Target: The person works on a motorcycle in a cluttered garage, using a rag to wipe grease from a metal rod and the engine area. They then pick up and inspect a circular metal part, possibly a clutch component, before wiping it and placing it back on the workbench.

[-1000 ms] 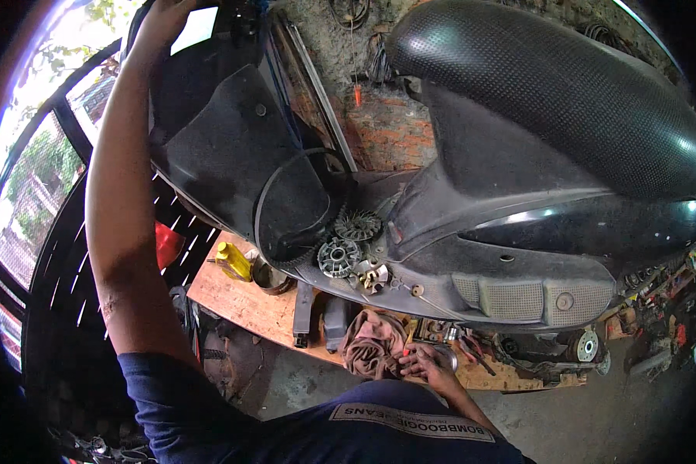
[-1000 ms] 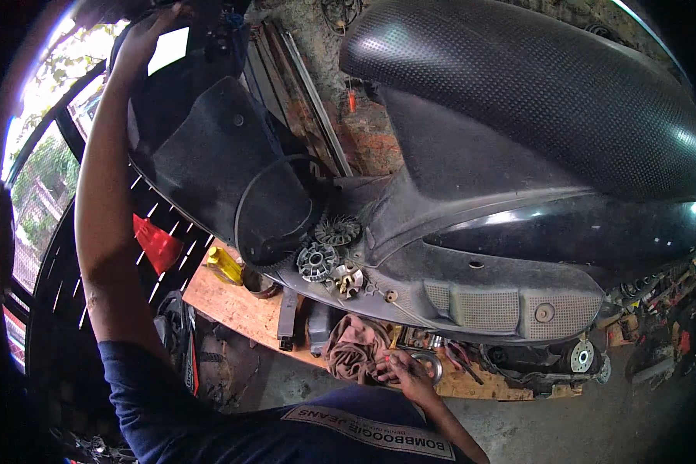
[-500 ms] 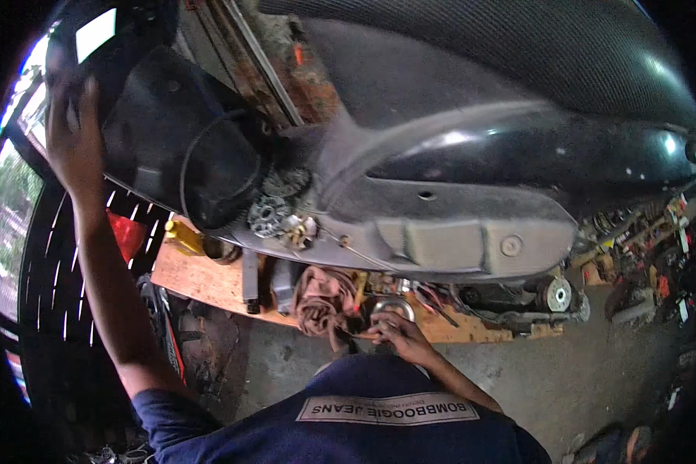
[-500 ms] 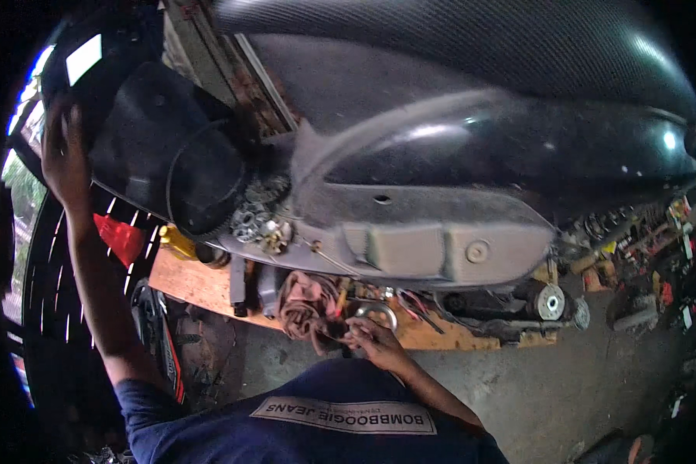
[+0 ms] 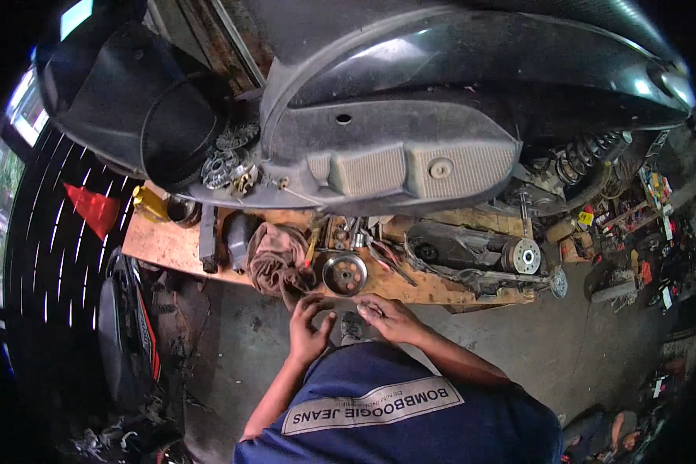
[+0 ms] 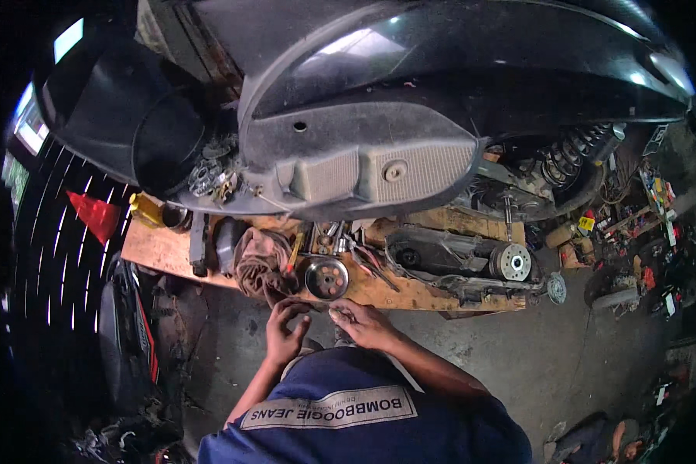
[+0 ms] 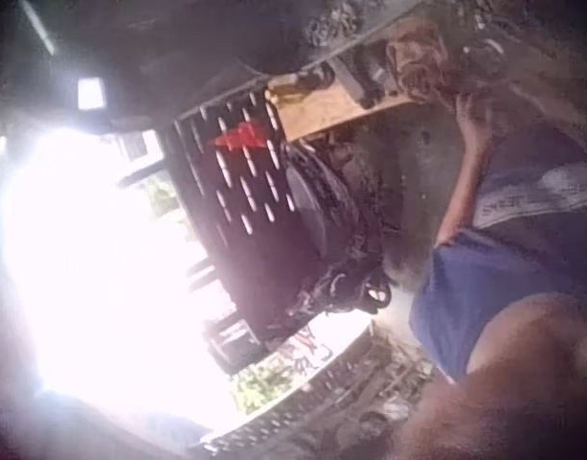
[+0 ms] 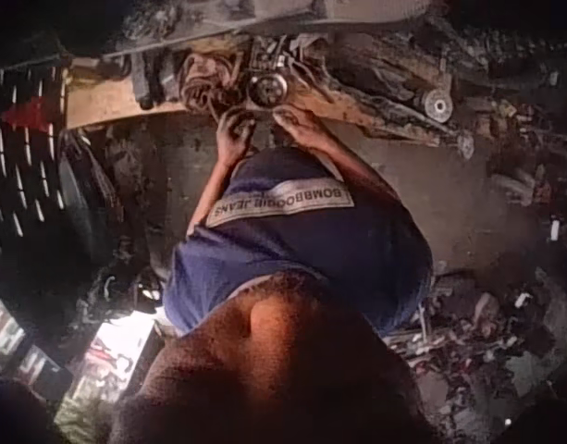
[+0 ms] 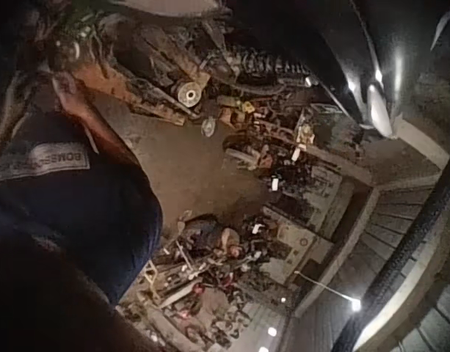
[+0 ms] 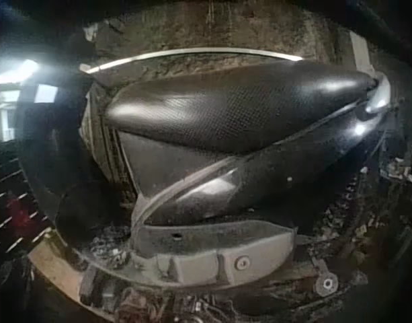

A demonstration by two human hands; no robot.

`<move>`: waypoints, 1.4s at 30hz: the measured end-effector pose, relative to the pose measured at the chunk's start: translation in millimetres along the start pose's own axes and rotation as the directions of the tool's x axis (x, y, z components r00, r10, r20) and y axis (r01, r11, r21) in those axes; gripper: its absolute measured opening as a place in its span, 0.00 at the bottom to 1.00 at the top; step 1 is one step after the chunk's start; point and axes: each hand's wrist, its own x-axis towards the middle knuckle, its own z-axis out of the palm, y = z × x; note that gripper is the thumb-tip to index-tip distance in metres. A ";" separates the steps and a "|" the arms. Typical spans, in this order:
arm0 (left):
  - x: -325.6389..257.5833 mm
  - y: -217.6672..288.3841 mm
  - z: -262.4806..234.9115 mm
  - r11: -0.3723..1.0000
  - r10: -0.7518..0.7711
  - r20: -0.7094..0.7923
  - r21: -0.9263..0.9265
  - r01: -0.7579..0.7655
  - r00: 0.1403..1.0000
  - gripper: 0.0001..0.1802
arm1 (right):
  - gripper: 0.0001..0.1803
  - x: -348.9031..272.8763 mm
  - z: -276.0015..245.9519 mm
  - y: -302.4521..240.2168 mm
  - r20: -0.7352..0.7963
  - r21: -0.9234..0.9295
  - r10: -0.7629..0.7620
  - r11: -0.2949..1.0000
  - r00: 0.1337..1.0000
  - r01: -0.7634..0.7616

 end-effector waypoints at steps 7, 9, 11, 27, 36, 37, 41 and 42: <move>-48.4 39.0 30.3 0.987 0.140 0.046 0.068 -0.143 0.989 0.14 | 0.23 -57.1 -0.3 13.8 -0.018 0.075 -0.107 0.991 0.994 0.109; -72.0 43.6 42.0 0.981 0.164 0.033 0.099 -0.166 0.986 0.14 | 0.23 -81.6 0.4 24.5 -0.016 0.026 -0.062 0.998 0.998 0.062; -110.4 45.4 55.9 0.985 0.124 -0.001 0.124 -0.123 0.992 0.14 | 0.24 -117.0 2.2 17.6 0.010 0.023 0.017 1.000 1.000 -0.018; -187.7 83.3 134.4 0.958 -0.264 0.075 0.132 0.253 0.962 0.12 | 0.25 -200.6 -68.8 52.9 0.178 -0.163 -0.103 0.978 0.979 0.132; -71.9 148.6 245.2 0.997 0.048 0.240 0.048 -0.062 0.969 0.12 | 0.21 -210.3 -215.1 115.4 0.096 0.060 0.032 0.997 0.995 -0.038; -65.0 153.6 252.3 0.988 0.066 0.290 0.112 -0.103 0.955 0.13 | 0.21 -211.8 -235.8 123.6 0.120 0.034 0.066 0.997 0.991 -0.071; -51.1 156.6 265.1 0.944 0.061 0.424 0.270 -0.190 0.904 0.16 | 0.21 -210.0 -286.8 127.9 0.275 -0.164 0.090 0.985 0.957 -0.046; -48.2 154.8 261.2 0.944 0.028 0.427 0.286 -0.164 0.904 0.16 | 0.22 -207.4 -292.4 94.0 0.334 -0.286 0.156 0.956 0.930 -0.057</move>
